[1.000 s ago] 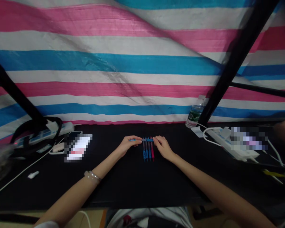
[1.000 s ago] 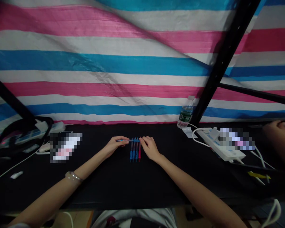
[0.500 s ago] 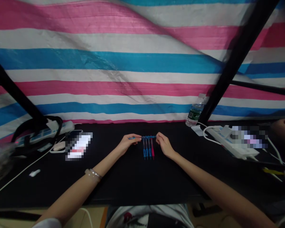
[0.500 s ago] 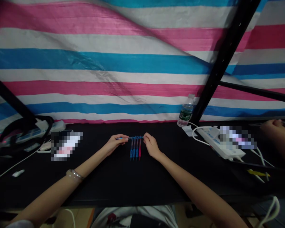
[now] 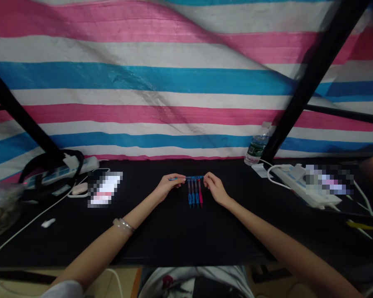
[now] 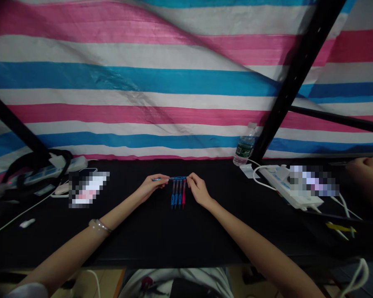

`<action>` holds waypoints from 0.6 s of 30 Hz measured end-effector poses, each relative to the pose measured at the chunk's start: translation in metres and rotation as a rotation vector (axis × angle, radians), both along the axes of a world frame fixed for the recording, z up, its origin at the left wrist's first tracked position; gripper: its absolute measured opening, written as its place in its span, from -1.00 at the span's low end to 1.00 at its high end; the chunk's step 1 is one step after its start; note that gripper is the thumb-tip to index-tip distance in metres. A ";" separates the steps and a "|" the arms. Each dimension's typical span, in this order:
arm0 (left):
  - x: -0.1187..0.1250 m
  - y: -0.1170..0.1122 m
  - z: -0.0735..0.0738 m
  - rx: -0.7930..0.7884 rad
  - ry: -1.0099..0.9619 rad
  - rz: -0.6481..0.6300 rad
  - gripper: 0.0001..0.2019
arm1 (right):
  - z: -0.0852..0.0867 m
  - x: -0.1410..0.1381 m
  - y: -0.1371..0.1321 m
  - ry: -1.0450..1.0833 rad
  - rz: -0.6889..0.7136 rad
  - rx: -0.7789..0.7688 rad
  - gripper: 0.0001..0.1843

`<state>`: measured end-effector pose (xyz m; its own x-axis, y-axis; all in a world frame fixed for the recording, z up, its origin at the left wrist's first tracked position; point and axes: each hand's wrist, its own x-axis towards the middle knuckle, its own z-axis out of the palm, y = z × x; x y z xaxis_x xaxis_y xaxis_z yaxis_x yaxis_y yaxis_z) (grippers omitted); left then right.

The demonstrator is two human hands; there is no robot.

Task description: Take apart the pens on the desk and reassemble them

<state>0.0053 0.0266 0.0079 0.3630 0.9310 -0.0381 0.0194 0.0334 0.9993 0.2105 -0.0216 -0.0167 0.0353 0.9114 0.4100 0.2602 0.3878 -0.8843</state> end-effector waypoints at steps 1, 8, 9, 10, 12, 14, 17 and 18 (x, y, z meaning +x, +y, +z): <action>0.000 0.000 0.000 0.001 -0.002 0.001 -0.71 | 0.000 0.000 0.000 -0.006 0.008 0.007 -0.73; 0.000 0.001 -0.001 0.018 0.002 -0.008 -0.73 | -0.003 0.002 0.001 -0.029 0.056 0.010 -0.78; 0.000 0.001 -0.002 0.017 0.002 -0.009 -0.73 | -0.003 0.002 0.001 -0.027 0.054 0.012 -0.77; 0.000 0.001 -0.002 0.016 0.003 -0.009 -0.74 | -0.002 0.002 0.001 -0.023 0.051 0.013 -0.75; 0.000 0.001 -0.002 0.017 0.010 -0.010 -0.73 | -0.002 0.001 0.001 -0.020 0.050 0.005 -0.68; 0.000 0.001 -0.001 0.023 0.023 -0.009 -0.73 | -0.003 0.000 0.001 -0.015 0.050 -0.019 -0.59; 0.000 0.001 -0.001 0.025 0.028 -0.010 -0.73 | -0.007 -0.002 0.003 0.046 0.052 -0.079 -0.50; 0.000 0.001 0.000 0.022 0.027 -0.012 -0.72 | -0.009 -0.002 0.004 0.075 0.052 -0.096 -0.48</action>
<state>0.0050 0.0277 0.0074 0.3733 0.9273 -0.0279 0.0462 0.0115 0.9989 0.2084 -0.0174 -0.0256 0.0140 0.9478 0.3184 0.1731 0.3114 -0.9344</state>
